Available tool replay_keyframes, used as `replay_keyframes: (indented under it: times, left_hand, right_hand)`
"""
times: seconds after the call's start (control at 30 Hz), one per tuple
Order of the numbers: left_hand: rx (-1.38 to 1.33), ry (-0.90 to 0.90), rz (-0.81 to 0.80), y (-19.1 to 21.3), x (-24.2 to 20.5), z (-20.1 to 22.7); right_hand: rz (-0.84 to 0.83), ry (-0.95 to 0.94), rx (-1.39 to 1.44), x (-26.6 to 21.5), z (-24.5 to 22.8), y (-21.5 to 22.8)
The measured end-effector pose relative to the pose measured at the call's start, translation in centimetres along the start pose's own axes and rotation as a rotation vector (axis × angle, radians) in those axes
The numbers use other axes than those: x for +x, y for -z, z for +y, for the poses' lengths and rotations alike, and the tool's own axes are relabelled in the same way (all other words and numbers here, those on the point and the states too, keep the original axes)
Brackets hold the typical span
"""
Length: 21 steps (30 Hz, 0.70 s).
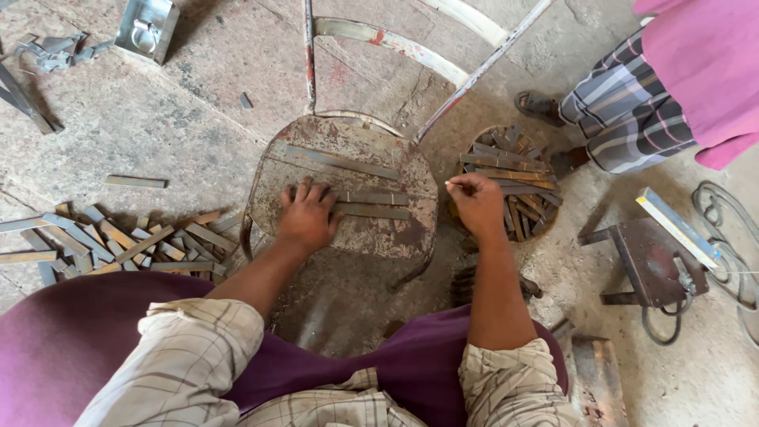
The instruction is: The person sits on the floor and repeatedly picks up small metal rods from a pile, aligns them on a metal chair seat, and then transfers them into a bucket. The person handles the rods one at a time throughout the clip.
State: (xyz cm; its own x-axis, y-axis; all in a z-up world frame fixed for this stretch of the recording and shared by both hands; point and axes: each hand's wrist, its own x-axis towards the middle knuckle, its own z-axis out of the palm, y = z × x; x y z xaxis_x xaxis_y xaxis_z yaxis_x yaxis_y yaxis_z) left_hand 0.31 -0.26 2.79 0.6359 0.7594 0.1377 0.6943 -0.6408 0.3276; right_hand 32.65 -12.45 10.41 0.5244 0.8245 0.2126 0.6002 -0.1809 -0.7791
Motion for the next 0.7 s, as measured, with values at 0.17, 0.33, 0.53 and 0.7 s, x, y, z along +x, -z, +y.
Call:
replay_keyframes:
  times: [0.17, 0.33, 0.53, 0.7]
  left_hand:
    - [-0.047, -0.041, 0.169, -2.0, 0.1, -0.6]
    - [-0.058, -0.084, 0.18, -2.8, 0.3, -1.1]
    - [-0.1, -0.122, 0.229, -3.2, 0.3, -1.6]
    - [-0.085, -0.153, 0.216, -2.7, 0.5, -2.1]
  right_hand:
    - [-0.163, -0.149, 0.002, -0.1, 1.4, -2.2]
    - [-0.32, -0.379, 0.172, -0.4, 4.5, -5.4]
    - [-0.279, -0.401, 0.22, -1.1, 5.6, -8.4]
    - [-0.25, -0.397, 0.188, -0.8, 5.0, -9.0]
